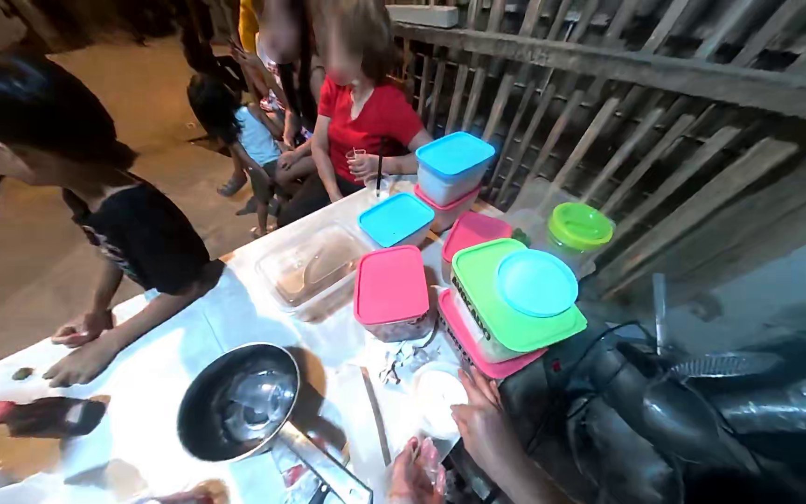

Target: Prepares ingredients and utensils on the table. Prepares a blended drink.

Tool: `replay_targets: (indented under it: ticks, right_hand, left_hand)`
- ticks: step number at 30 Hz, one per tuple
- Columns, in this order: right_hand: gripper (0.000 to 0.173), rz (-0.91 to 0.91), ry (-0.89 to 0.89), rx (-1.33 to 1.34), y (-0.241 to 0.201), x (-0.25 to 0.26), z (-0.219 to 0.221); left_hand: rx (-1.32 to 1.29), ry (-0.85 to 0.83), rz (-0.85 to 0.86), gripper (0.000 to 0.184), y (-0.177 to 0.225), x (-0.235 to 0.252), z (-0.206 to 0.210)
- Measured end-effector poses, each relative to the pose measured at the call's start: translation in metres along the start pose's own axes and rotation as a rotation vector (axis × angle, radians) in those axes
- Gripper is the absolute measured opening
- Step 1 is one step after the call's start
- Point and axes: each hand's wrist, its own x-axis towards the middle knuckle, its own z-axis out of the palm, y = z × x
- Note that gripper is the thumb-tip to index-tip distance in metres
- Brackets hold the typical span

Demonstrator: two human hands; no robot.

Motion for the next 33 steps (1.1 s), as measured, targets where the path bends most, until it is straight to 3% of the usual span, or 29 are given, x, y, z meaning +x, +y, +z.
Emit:
replay_targets:
  ticks: [2, 3, 4, 7, 8, 9, 11, 13, 15, 17, 19, 20, 22, 24, 26, 28, 31, 33]
  right_hand:
    - [0.034, 0.152, -0.346, -0.034, -0.015, 0.01, -0.027]
    - [0.044, 0.153, -0.408, -0.032, -0.021, 0.007, -0.042]
    - [0.047, 0.099, -0.305, 0.005, -0.026, -0.003, -0.055]
    - [0.022, -0.2, 0.442, -0.052, -0.013, -0.008, -0.096]
    - [0.019, -0.212, 0.577, -0.152, -0.001, 0.005, -0.114]
    - [0.019, -0.155, 0.585, -0.209, 0.01, 0.018, -0.13]
    - [0.029, 0.034, 0.388, -0.223, 0.024, 0.044, -0.151]
    - [0.018, 0.042, 0.263, -0.283, 0.037, 0.06, -0.153]
    - [0.01, -0.064, 0.306, -0.278, 0.034, 0.051, -0.158]
    - [0.018, -0.143, 0.483, -0.122, 0.017, 0.021, -0.169]
    - [0.034, -0.072, 0.644, 0.164, 0.005, -0.019, -0.165]
    - [0.036, 0.016, 0.627, 0.361, -0.001, -0.039, -0.159]
    - [0.031, 0.227, 0.509, 0.749, -0.01, -0.068, -0.133]
    - [0.033, 0.458, 0.304, 0.971, -0.006, -0.072, -0.085]
    - [0.035, 0.645, 0.105, 0.918, 0.002, -0.052, -0.038]
    - [0.043, 0.739, -0.049, 0.652, 0.0, -0.025, -0.02]
    - [0.047, 0.653, -0.011, 0.494, -0.014, 0.003, -0.017]
    - [0.051, 0.585, 0.029, 0.461, -0.016, 0.011, -0.01]
  left_hand:
    - [0.025, -0.022, -0.014, 0.03, 0.002, 0.005, 0.003]
    - [0.041, -0.046, -0.024, 0.028, 0.002, 0.007, 0.003]
    - [0.059, -0.051, -0.035, 0.025, 0.003, 0.009, 0.003]
    - [0.078, -0.085, -0.043, 0.027, 0.007, 0.012, 0.004]
    - [0.077, -0.067, -0.04, 0.027, 0.005, 0.011, 0.004]
    - [0.076, -0.049, -0.043, 0.027, 0.003, 0.009, 0.004]
    - [0.084, -0.052, -0.062, 0.027, 0.001, 0.009, 0.003]
    - [0.062, -0.042, -0.095, 0.028, 0.001, 0.008, 0.003]
    - [0.034, -0.033, -0.114, 0.032, 0.001, 0.007, 0.003]
    - [0.019, -0.022, -0.109, 0.034, 0.003, 0.007, 0.001]
    - [0.008, -0.016, -0.111, 0.036, 0.004, 0.006, -0.003]
    - [0.007, -0.01, -0.108, 0.036, 0.005, 0.006, -0.004]
    - [0.011, 0.011, -0.091, 0.036, 0.006, 0.007, -0.003]
    - [0.028, -0.002, -0.047, 0.034, 0.007, 0.013, -0.003]
    - [0.094, -0.027, 0.003, 0.033, 0.009, 0.018, 0.001]
    - [0.161, -0.001, 0.041, 0.033, 0.015, 0.018, 0.011]
    - [0.298, -0.057, 0.115, 0.04, 0.025, 0.026, 0.025]
    - [0.417, -0.15, 0.222, 0.031, 0.03, 0.038, 0.026]
